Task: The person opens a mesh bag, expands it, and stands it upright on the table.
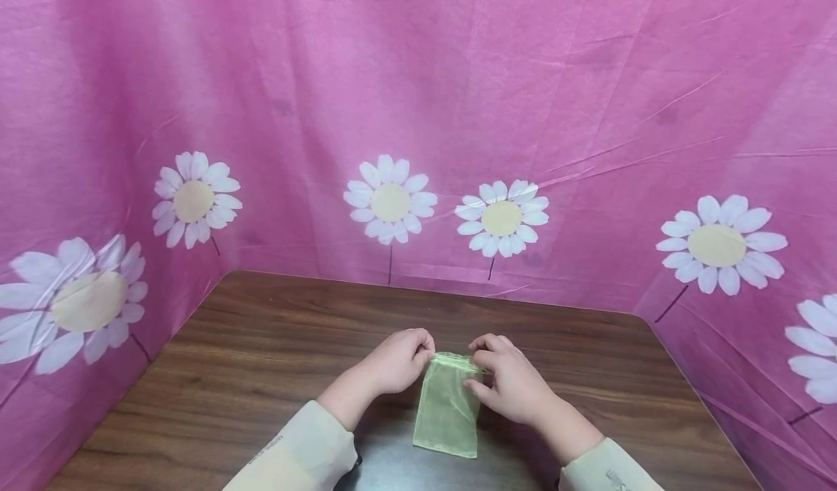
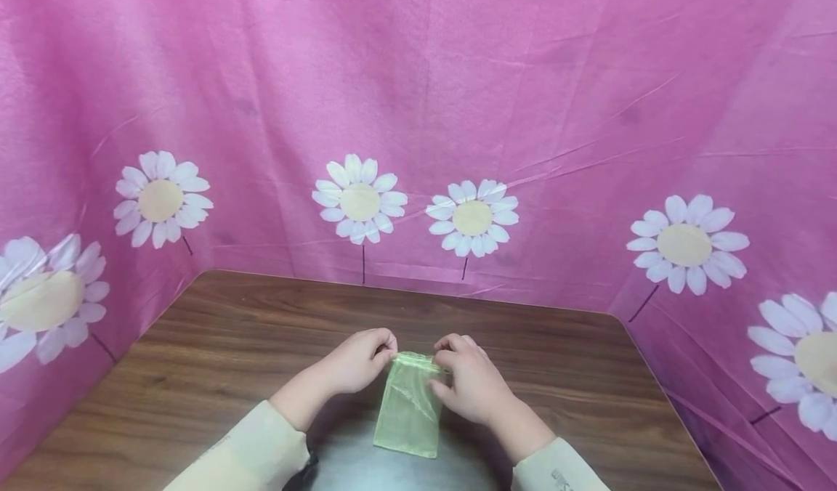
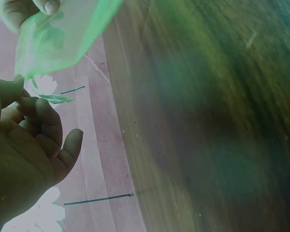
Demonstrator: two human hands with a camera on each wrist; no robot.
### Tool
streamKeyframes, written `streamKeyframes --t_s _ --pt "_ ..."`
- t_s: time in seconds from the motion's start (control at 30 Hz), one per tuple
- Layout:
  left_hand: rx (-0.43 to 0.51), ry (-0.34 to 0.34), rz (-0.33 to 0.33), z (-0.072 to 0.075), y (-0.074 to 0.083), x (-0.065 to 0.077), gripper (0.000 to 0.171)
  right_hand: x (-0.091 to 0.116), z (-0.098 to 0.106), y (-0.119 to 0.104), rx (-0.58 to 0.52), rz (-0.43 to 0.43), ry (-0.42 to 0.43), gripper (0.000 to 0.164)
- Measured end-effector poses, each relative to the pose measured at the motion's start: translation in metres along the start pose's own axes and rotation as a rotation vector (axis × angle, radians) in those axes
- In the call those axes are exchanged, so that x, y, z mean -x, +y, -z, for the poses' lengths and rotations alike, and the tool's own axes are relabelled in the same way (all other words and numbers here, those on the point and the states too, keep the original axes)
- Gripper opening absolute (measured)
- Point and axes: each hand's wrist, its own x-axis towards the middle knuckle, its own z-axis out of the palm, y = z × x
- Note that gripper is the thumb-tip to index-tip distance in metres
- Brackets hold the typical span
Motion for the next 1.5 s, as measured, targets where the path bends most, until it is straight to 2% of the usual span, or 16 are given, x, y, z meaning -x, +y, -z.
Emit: streamKeyframes --t_s 0.17,0.33,0.5,0.67,0.77,0.93,1.13,1.23,1.5 --pt "-0.003 -0.007 0.000 0.000 -0.004 0.002 0.014 0.003 0.001 0.002 -0.002 -0.016 -0.005 0.023" --pt "0.006 -0.010 0.002 -0.001 -0.005 0.005 0.016 0.004 0.003 0.002 0.019 0.003 -0.005 0.026" --pt "0.047 0.002 -0.023 -0.005 -0.005 0.005 0.008 0.003 0.004 0.002 0.028 0.027 -0.007 0.031" --pt "0.065 0.020 -0.064 -0.007 0.001 0.002 0.039 -0.002 0.005 0.001 0.016 0.049 0.003 0.034" --pt "-0.001 0.025 -0.078 -0.007 0.005 0.000 0.042 -0.004 0.006 -0.001 0.012 0.056 0.006 0.033" --pt "-0.181 0.018 -0.088 -0.011 0.010 -0.004 0.028 -0.005 0.007 -0.001 0.014 0.067 0.008 0.029" --pt "-0.352 0.036 -0.053 -0.011 0.010 -0.003 0.022 -0.005 0.010 0.000 0.031 0.083 0.019 0.026" --pt "-0.373 0.031 -0.039 -0.010 0.009 -0.003 0.021 -0.004 0.011 0.001 0.032 0.069 0.014 0.030" --pt "-0.357 0.008 -0.044 -0.008 0.006 -0.001 0.020 -0.003 0.013 0.004 0.033 0.030 -0.011 0.030"
